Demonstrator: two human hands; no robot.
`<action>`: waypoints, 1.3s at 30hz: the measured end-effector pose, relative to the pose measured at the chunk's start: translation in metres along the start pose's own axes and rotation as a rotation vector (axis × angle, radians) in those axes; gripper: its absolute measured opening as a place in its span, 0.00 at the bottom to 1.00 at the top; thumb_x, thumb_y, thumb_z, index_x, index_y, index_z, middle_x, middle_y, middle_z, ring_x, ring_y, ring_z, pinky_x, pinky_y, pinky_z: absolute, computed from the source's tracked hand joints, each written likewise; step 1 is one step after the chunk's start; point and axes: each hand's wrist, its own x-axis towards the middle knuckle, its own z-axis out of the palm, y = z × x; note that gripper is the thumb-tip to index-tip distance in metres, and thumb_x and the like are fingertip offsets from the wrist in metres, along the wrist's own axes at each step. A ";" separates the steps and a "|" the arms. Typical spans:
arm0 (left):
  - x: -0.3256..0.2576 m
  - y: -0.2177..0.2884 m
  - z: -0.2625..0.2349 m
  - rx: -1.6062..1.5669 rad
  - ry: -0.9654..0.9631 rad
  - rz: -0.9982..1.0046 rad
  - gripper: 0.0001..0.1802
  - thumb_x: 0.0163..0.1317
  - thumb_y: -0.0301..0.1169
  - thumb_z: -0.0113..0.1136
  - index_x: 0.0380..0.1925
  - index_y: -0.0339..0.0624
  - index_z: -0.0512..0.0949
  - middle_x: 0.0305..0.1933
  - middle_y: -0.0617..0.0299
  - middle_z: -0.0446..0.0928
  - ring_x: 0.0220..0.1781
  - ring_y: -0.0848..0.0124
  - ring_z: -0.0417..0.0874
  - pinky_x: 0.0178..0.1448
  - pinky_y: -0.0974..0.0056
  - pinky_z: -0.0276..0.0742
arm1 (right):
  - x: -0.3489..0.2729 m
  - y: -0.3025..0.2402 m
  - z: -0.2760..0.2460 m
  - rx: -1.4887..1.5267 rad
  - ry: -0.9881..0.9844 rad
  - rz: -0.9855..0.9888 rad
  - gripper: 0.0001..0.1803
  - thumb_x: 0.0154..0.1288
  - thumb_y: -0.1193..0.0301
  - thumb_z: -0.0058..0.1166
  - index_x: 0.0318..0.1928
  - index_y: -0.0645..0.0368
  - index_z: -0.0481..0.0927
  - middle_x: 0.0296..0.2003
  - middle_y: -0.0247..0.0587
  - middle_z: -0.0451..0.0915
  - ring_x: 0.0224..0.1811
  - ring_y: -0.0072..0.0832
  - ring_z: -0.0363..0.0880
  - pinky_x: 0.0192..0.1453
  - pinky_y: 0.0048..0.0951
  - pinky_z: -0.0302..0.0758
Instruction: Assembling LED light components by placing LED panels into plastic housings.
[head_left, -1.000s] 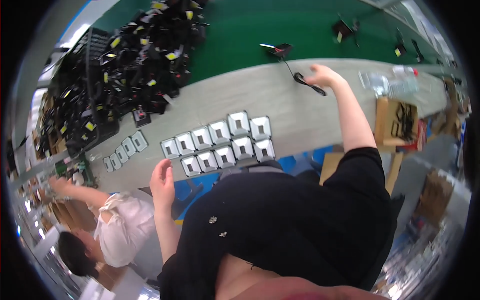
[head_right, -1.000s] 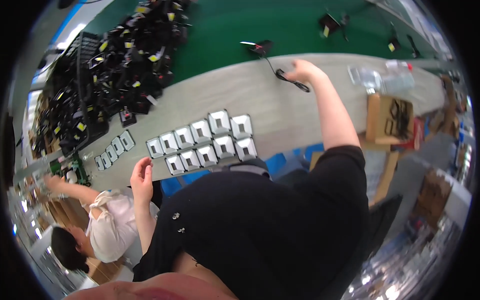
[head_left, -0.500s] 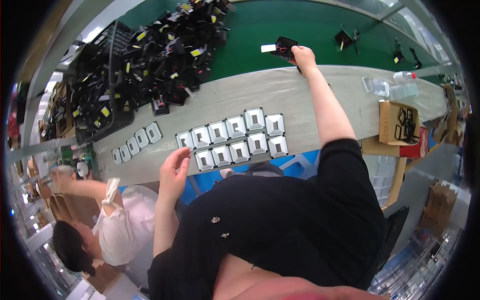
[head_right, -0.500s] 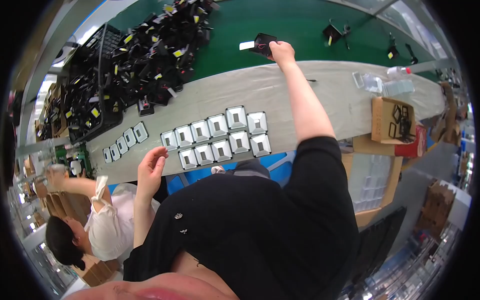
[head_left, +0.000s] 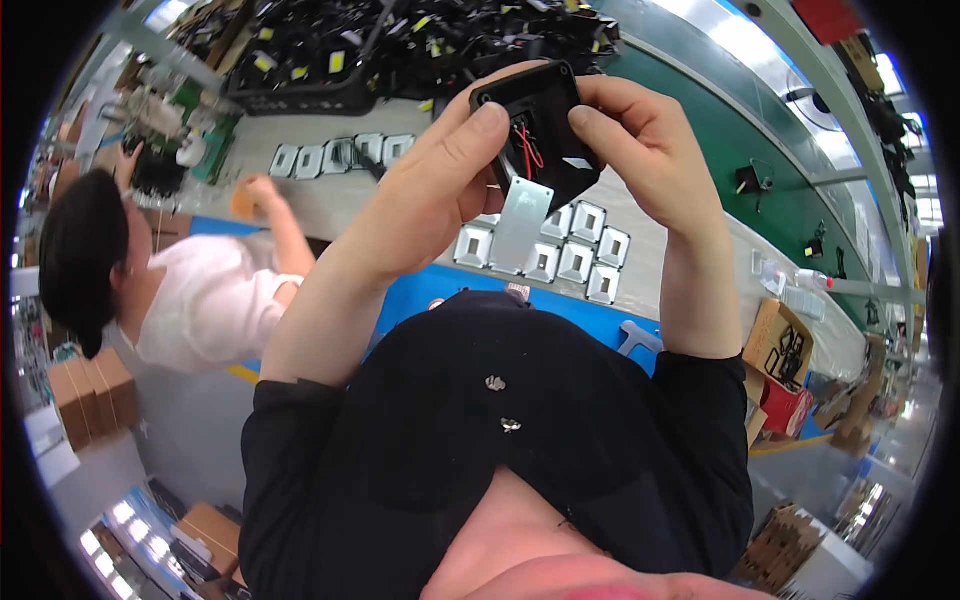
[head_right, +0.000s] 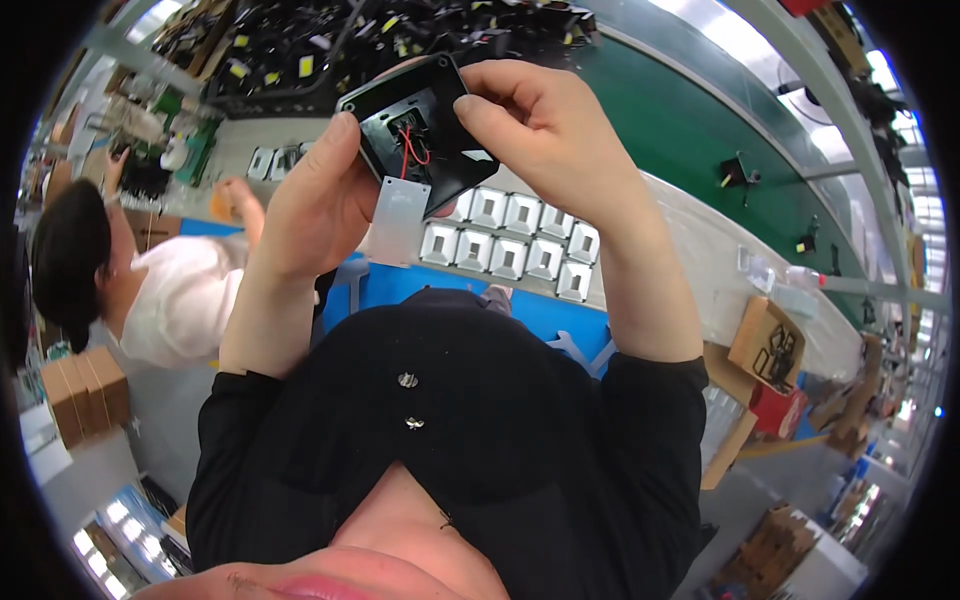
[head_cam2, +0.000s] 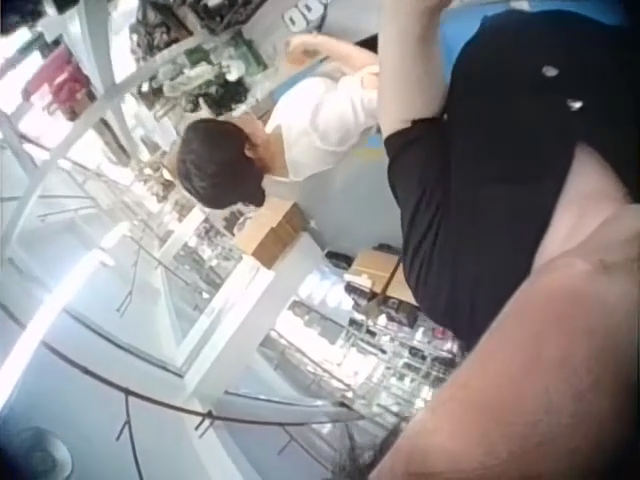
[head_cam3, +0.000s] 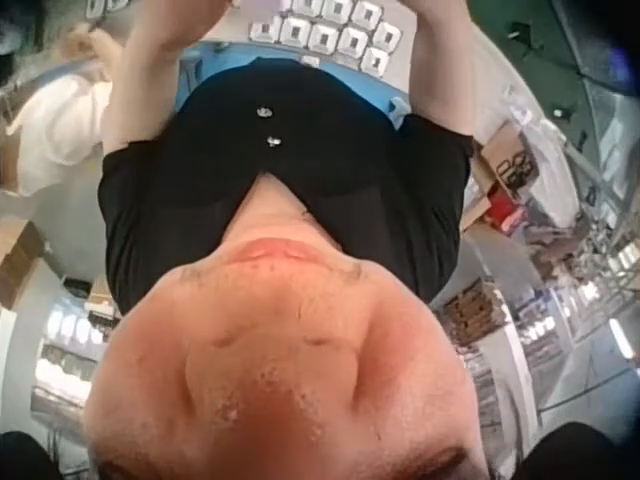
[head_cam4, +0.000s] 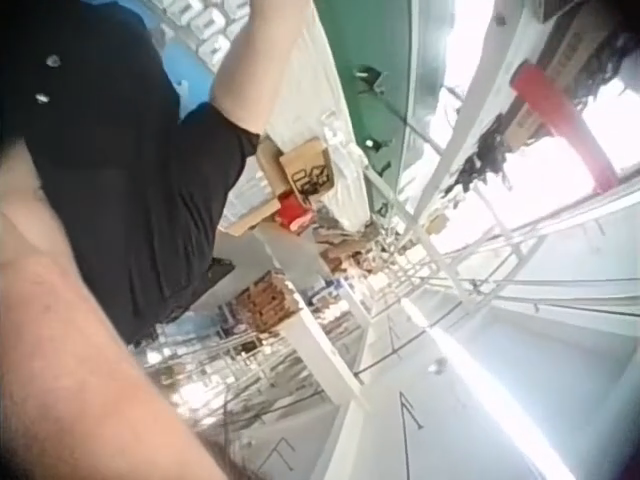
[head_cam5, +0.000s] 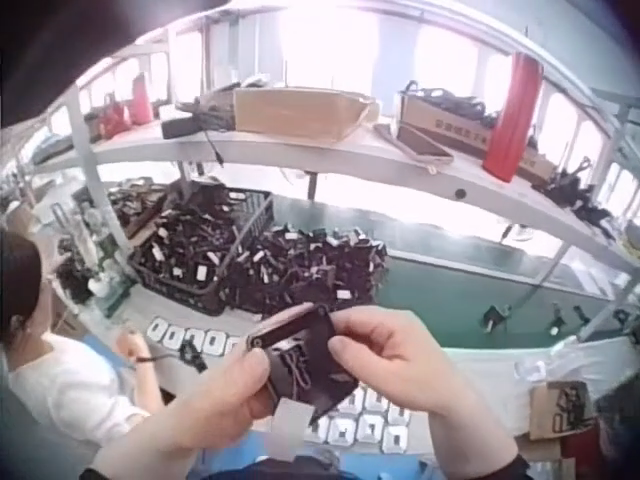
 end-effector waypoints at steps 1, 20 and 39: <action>-0.012 0.007 0.001 -0.010 0.043 -0.029 0.27 0.68 0.47 0.40 0.61 0.45 0.58 0.48 0.63 0.71 0.48 0.76 0.73 0.46 0.68 0.73 | -0.001 -0.006 0.009 -0.052 0.009 -0.015 0.14 0.59 0.70 0.53 0.44 0.65 0.77 0.24 0.27 0.75 0.27 0.10 0.68 0.29 0.14 0.64; -0.074 0.044 -0.021 0.010 0.240 0.279 0.27 0.60 0.32 0.42 0.60 0.38 0.57 0.52 0.58 0.69 0.51 0.72 0.73 0.54 0.66 0.68 | -0.012 -0.077 0.084 -0.683 0.332 -0.601 0.08 0.49 0.84 0.55 0.32 0.61 0.79 0.29 0.41 0.78 0.30 0.33 0.76 0.34 0.27 0.72; -0.070 0.037 -0.034 0.072 0.317 0.262 0.24 0.63 0.34 0.47 0.58 0.38 0.60 0.46 0.61 0.72 0.47 0.79 0.73 0.50 0.73 0.69 | 0.006 -0.069 0.071 -0.931 -0.061 -0.733 0.17 0.44 0.74 0.63 0.38 0.59 0.76 0.31 0.39 0.77 0.35 0.36 0.77 0.37 0.32 0.74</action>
